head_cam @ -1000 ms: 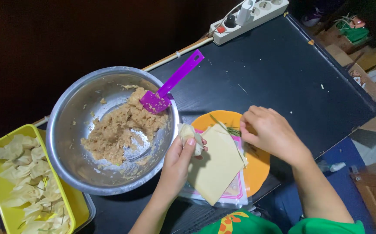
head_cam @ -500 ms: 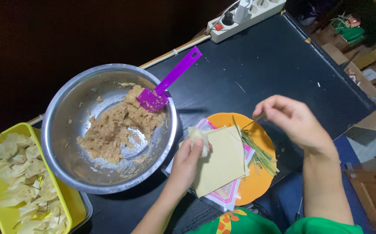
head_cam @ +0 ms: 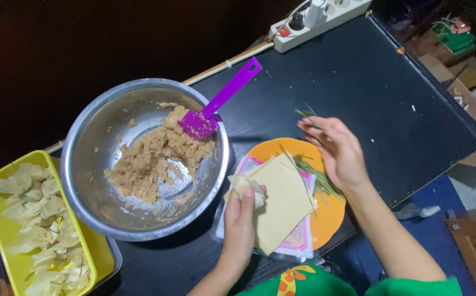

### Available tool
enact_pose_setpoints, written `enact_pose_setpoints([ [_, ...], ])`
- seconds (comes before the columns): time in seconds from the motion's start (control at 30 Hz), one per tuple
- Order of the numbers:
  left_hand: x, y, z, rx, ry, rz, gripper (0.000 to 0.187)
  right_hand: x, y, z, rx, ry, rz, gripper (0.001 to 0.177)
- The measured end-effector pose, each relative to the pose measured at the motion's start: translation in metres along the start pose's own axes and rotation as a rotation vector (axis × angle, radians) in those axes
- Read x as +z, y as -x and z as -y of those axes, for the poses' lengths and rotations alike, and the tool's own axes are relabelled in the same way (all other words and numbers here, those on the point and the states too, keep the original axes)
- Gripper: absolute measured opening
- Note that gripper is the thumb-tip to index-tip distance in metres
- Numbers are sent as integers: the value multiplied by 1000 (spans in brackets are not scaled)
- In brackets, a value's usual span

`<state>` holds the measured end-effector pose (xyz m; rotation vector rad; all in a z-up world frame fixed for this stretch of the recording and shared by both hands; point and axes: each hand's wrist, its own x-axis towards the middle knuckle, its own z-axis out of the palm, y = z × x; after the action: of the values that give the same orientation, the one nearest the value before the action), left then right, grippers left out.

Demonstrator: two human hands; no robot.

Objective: Filling and folding dumpling wrappers with a meat-based filling to prepare dumplings.

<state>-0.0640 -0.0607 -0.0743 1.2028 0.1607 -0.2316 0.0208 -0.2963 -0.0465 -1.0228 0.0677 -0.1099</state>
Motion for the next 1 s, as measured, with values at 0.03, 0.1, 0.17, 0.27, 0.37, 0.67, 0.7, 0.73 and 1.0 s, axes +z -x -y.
enact_pose_setpoints([
  [0.03, 2, 1, 1, -1, 48, -6, 36, 6, -12, -1, 18, 138, 34, 24],
  [0.1, 5, 0, 3, -7, 50, -10, 37, 11, -30, -1, 63, 90, 89, 20],
  [0.17, 7, -2, 2, -15, 50, -14, 37, 16, -40, 3, 110, 42, 141, 17],
  [0.27, 10, -8, -14, -13, 3, 46, 42, 19, -34, 18, 131, 191, 263, 20],
  [0.37, 19, -17, -43, -42, 24, 160, 44, 12, -5, 26, -55, 437, 363, 12],
  [0.67, 23, -40, -43, -215, 512, 422, 36, 18, 61, 33, -242, 949, 431, 7],
  [0.7, 21, -38, -38, -202, 340, 402, 36, 16, 64, 27, -252, 934, 389, 6],
  [0.73, 19, -37, -33, -190, 169, 381, 37, 14, 67, 22, -263, 918, 346, 7],
  [1.0, 15, -40, -5, -168, 22, 359, 36, 9, 87, -24, -129, 365, 157, 4],
])
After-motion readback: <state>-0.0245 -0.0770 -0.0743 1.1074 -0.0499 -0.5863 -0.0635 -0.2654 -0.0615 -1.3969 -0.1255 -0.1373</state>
